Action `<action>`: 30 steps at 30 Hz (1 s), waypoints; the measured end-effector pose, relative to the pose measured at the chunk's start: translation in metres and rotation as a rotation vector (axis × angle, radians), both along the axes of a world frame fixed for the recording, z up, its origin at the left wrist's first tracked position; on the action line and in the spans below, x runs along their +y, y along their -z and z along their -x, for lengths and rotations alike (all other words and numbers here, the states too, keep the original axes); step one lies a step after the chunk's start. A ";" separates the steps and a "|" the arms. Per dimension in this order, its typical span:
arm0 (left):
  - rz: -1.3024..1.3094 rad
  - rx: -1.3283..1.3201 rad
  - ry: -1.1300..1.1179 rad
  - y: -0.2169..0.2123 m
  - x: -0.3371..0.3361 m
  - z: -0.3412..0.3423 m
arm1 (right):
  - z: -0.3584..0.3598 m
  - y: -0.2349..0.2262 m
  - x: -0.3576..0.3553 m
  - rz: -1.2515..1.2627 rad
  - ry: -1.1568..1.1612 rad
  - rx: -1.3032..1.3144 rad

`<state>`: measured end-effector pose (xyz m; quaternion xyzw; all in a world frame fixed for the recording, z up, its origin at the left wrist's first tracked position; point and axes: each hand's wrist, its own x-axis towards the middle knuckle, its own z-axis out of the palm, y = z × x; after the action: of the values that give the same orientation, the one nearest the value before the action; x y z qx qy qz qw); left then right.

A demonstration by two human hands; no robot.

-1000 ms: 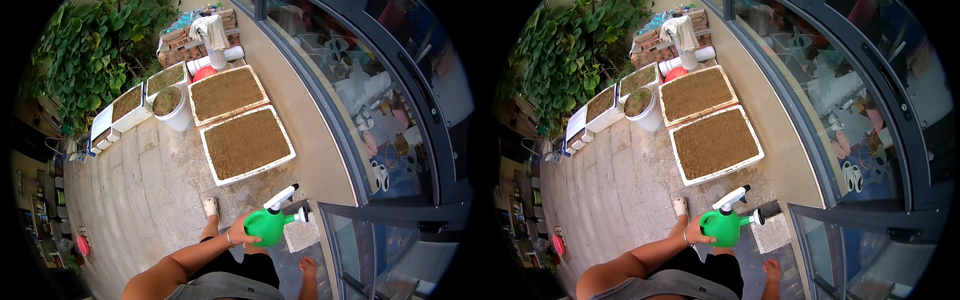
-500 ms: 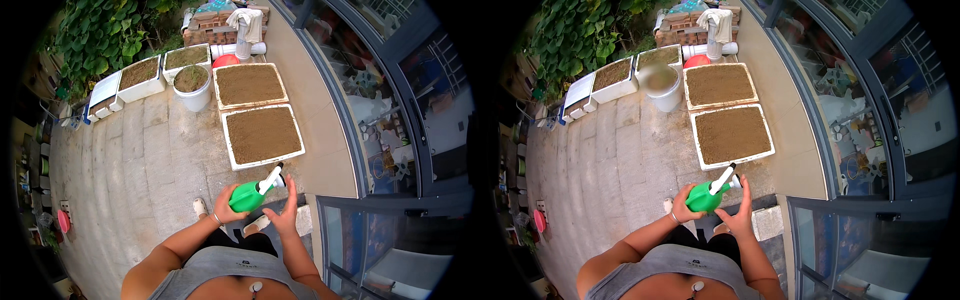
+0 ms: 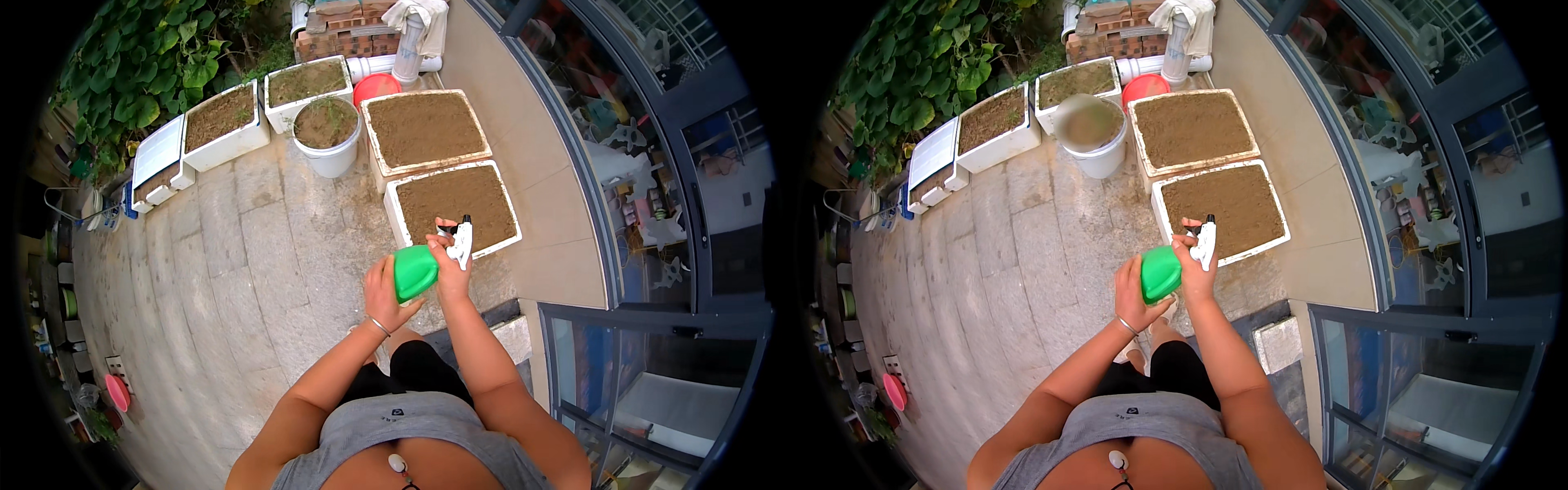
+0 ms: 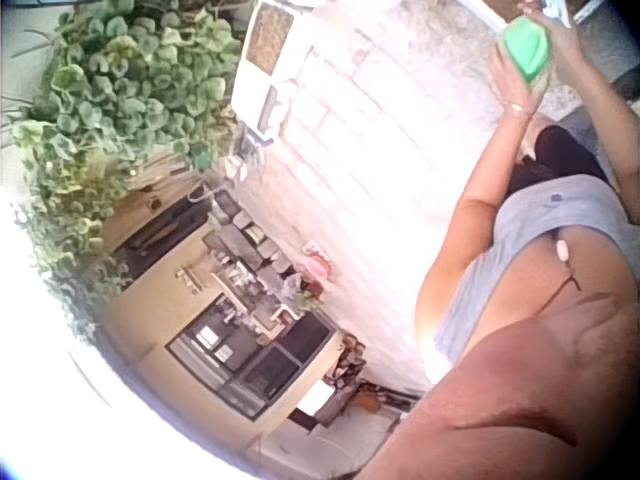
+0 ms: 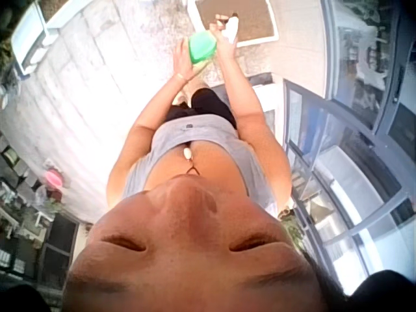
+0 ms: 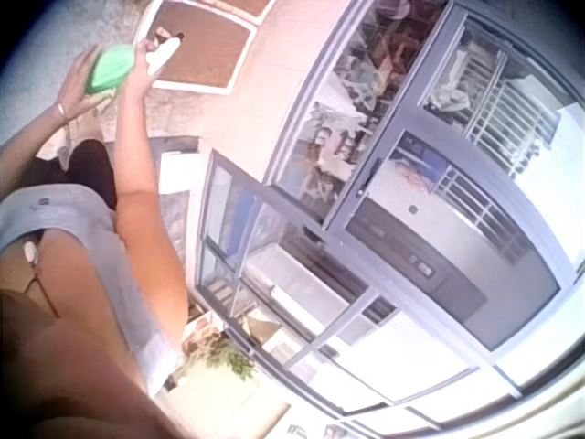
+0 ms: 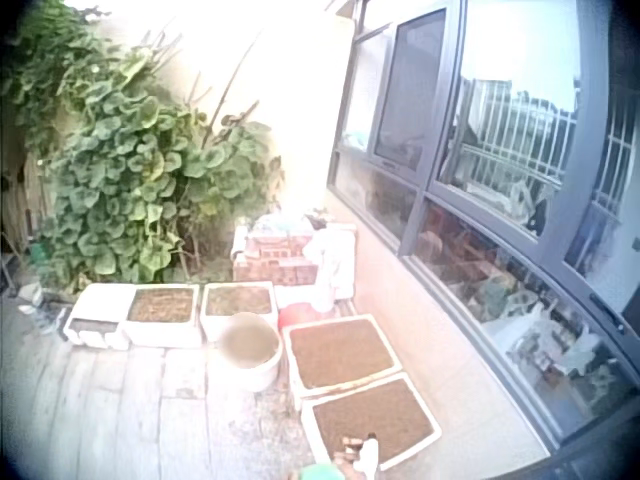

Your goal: The person waters soil in several white rectangular planters using a green spray bottle. They walk to a stone sink to refill the bottle with water from a tap, then return to the planters to continue spraying the soil.

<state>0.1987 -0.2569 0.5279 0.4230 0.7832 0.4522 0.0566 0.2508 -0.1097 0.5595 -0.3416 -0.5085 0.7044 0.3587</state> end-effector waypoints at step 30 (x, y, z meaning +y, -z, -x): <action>1.333 -1.017 -0.456 0.155 -0.340 0.196 | 0.111 0.382 0.249 0.005 0.331 -0.417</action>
<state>0.0028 -0.5964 0.3730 -0.1191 0.8301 0.0336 0.5437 0.1400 0.1390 0.1774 -0.5586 -0.5068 0.5519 0.3557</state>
